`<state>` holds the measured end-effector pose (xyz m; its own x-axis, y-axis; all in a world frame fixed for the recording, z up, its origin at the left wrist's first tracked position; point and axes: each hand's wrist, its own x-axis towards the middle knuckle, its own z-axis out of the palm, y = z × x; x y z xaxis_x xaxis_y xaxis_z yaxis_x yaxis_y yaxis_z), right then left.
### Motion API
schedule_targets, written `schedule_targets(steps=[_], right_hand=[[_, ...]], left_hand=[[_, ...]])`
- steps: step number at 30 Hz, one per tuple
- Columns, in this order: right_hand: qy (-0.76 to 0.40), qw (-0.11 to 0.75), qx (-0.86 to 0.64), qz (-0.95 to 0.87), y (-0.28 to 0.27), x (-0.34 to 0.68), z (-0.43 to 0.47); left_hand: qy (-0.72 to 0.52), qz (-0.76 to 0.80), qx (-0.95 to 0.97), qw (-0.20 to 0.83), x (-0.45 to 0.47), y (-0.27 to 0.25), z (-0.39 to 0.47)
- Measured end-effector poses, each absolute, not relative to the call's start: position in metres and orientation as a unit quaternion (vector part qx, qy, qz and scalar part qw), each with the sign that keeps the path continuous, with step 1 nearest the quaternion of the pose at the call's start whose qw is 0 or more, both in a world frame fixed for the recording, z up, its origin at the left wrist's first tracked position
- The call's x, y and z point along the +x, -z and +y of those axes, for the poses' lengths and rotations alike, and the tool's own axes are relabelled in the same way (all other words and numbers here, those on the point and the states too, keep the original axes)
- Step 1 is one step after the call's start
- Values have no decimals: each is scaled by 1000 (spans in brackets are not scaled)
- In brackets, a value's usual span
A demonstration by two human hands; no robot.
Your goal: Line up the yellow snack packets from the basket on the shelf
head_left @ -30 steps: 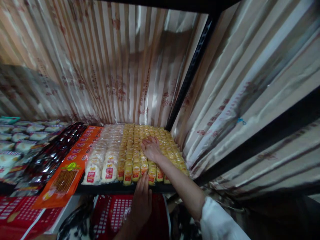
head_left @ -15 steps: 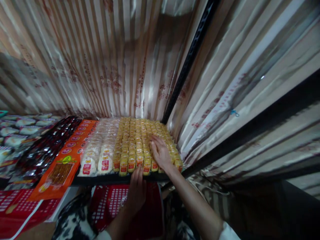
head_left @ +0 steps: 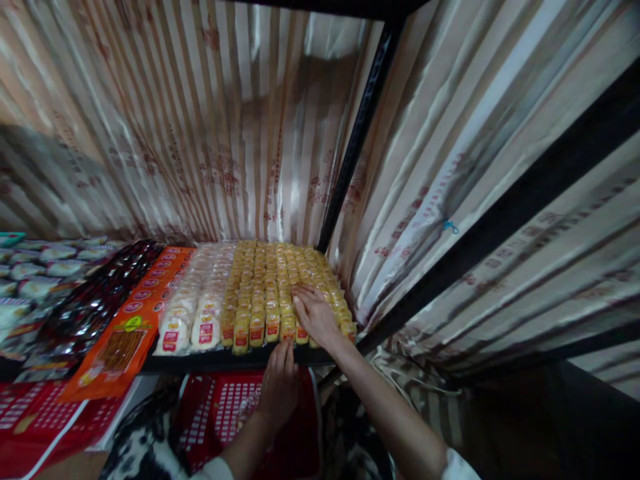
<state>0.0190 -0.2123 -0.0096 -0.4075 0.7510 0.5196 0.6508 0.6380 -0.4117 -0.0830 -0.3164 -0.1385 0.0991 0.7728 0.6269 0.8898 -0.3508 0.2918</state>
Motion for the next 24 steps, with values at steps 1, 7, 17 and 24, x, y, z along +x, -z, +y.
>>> schedule_targets(steps=[1, 7, 17, 24], right_hand=[[-62, 327, -420, -844, 9, 15, -209], [-53, 229, -411, -881, 9, -4, -201], [-39, 213, -452, -865, 10, -6, -174], [-17, 228, -492, -840, 5, -21, -135]], left_hand=[[366, -562, -737, 84, -83, 138, -317], [375, -552, -739, 95, -89, 142, -315], [387, -526, -749, 112, -94, 152, -311], [361, -532, -760, 96, -96, 142, -314]])
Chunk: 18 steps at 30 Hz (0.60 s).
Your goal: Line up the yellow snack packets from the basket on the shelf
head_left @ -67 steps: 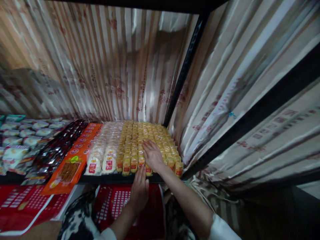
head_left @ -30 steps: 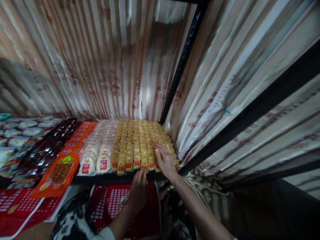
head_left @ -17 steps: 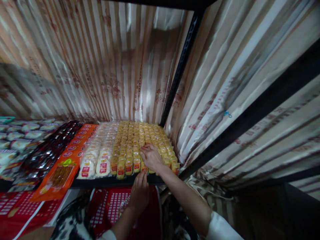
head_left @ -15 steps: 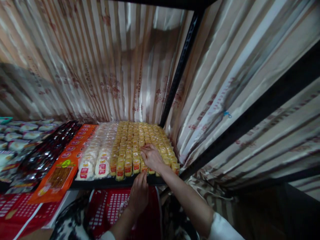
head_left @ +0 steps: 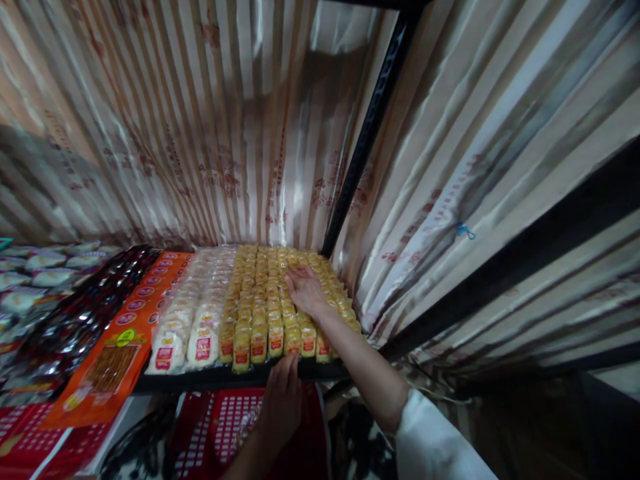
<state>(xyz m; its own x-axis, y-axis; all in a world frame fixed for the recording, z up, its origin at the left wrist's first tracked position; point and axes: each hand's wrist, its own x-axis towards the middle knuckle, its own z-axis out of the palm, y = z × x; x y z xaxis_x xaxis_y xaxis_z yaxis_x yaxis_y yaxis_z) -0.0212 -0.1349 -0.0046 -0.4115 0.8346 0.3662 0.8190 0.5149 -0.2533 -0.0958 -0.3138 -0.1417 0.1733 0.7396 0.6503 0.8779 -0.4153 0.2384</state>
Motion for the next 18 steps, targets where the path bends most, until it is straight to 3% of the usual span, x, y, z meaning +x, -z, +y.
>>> schedule_targets(steps=[5, 18], right_hand=[[-32, 176, -491, -852, 11, -35, -115], [-32, 194, -496, -846, 3, -38, -96]], left_hand=[[356, -531, -763, 94, -96, 137, -313], [349, -526, -772, 74, -98, 147, -312]])
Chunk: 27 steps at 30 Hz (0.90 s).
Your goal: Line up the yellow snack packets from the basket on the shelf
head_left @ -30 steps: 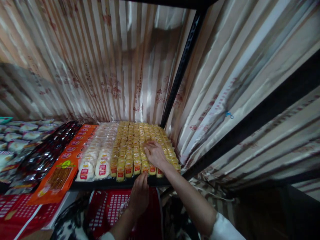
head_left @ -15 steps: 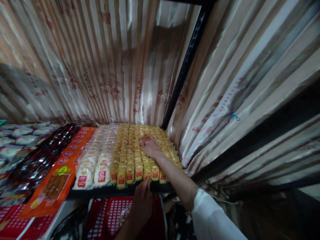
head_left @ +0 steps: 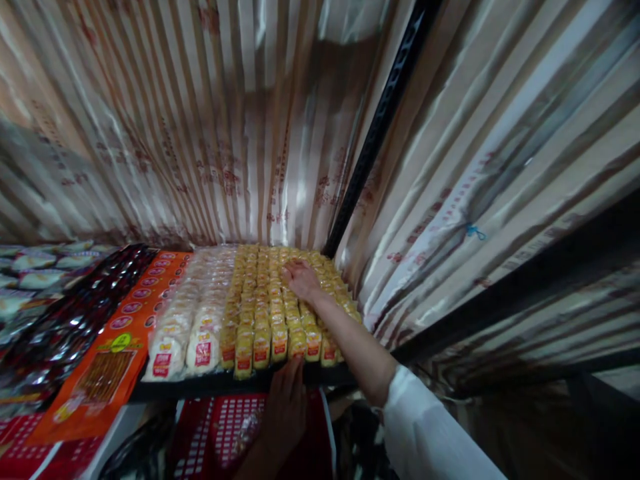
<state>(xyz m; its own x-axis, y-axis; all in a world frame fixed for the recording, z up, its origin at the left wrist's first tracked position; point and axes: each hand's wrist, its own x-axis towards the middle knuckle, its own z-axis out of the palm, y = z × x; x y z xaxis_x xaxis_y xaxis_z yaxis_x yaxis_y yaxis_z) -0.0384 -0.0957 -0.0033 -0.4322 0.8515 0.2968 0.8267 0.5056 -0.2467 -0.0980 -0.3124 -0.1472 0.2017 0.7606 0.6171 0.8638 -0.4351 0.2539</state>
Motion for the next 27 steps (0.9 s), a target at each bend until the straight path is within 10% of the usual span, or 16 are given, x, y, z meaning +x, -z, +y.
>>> schedule_targets(steps=[8, 27], right_hand=[[-120, 485, -463, -733, 1, 17, -220], [-72, 397, -490, -773, 33, 48, -286]], left_hand=[[372, -503, -777, 72, -103, 150, -316], [333, -477, -803, 129, -75, 128, -294]])
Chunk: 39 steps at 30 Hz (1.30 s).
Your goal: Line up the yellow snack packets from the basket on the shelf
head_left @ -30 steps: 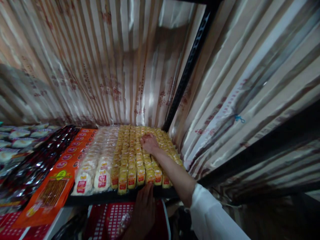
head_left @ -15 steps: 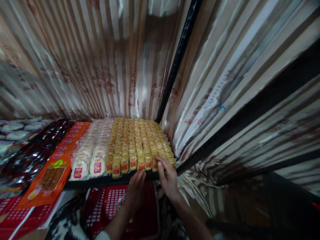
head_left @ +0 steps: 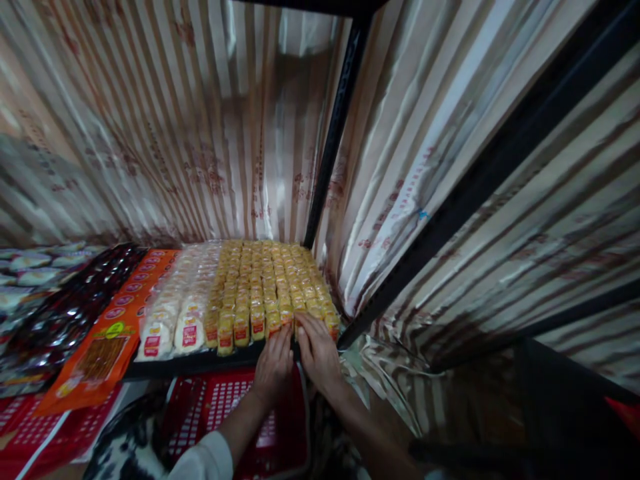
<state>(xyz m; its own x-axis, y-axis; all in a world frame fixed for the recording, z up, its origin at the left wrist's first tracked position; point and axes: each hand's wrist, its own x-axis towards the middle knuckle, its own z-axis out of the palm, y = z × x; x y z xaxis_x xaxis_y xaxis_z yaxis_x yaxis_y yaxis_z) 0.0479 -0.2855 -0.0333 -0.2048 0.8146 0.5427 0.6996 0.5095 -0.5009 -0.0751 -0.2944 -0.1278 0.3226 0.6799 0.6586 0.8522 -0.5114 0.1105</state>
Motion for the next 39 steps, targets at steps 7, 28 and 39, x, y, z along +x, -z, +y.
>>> schedule_targets(steps=[7, 28, 39], right_hand=[[-12, 273, -506, -818, 17, 21, -218], [-6, 211, -534, -819, 5, -1, -141], [-42, 269, -510, -816, -5, 1, -142]], left_hand=[[329, -474, -801, 159, -79, 133, -294], [331, -476, -802, 144, -80, 144, -293], [332, -467, -808, 135, -82, 144, -293]])
